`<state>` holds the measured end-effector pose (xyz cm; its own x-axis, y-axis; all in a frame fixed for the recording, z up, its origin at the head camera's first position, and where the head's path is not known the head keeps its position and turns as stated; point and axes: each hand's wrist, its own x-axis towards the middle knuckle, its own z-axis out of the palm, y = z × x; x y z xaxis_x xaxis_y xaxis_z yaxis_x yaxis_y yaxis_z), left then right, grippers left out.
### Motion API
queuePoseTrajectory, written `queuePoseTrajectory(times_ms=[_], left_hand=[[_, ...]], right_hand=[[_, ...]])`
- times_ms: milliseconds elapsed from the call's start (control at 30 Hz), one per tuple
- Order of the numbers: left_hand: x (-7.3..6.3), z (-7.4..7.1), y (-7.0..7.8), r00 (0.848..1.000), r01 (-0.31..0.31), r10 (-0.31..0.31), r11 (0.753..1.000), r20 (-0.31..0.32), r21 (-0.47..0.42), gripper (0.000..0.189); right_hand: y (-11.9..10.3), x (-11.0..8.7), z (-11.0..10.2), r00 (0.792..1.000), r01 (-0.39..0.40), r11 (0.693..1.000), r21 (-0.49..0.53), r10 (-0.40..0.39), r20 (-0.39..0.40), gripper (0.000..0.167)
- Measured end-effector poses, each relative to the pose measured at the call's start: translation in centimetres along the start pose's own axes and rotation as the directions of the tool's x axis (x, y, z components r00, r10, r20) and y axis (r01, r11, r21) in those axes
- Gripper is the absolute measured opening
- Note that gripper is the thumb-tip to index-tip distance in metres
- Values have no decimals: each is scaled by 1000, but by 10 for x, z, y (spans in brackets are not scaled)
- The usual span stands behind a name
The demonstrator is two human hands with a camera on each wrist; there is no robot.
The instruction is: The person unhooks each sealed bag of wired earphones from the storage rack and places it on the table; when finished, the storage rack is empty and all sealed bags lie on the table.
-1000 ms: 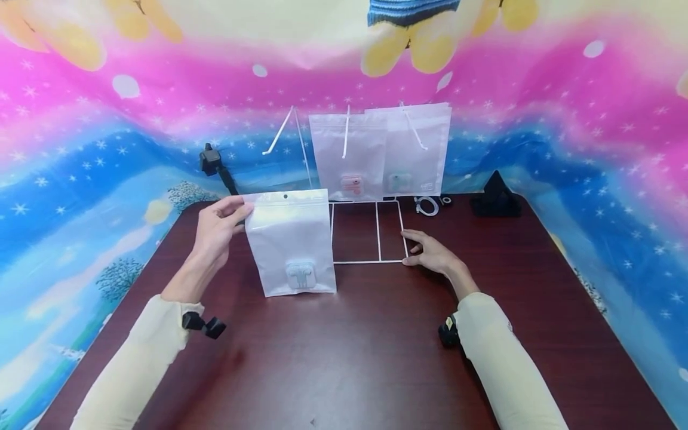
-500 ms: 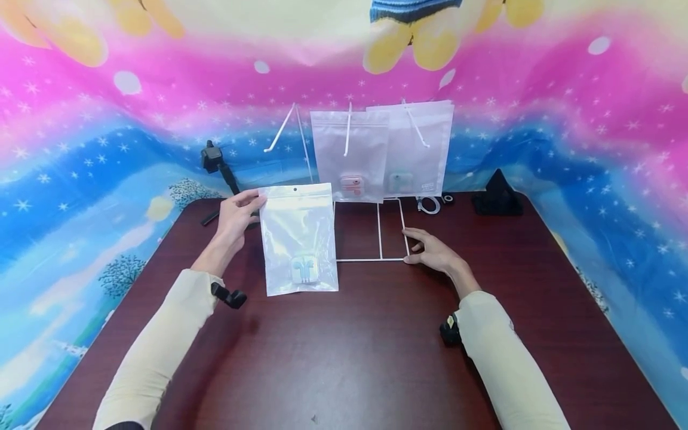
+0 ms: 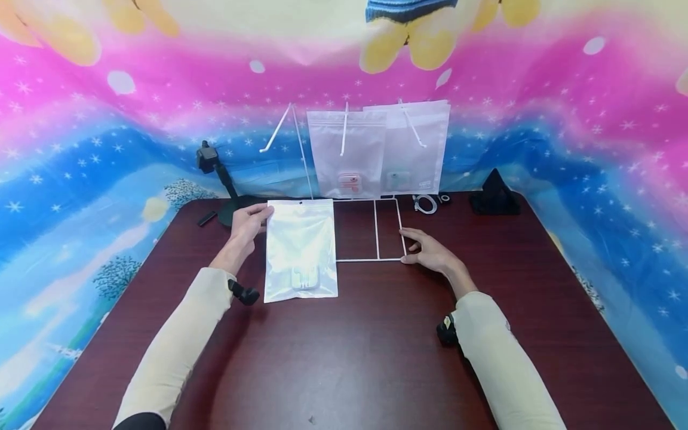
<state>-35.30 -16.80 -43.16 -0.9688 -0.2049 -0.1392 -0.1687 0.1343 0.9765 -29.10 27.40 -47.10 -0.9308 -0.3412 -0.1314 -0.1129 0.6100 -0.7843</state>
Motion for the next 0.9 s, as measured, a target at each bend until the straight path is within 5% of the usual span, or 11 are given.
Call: queuePoseTrajectory(times_ms=[400,667,900], left_hand=[[9,14,-12,992,119,-118,993,-48,21,37],[7,16,-19,994,105,-105,994,14,15,36],[11,15,-23,993,118,-118,993,-2,18,35]], right_hand=[[-2,-1,-1,1000,-17,1000,12,16,5,79],[-1,-4,-2,1000,-18,1000,5,18,-4,78],[0,-2,1,1000,-6,1000,8,6,-5,78]])
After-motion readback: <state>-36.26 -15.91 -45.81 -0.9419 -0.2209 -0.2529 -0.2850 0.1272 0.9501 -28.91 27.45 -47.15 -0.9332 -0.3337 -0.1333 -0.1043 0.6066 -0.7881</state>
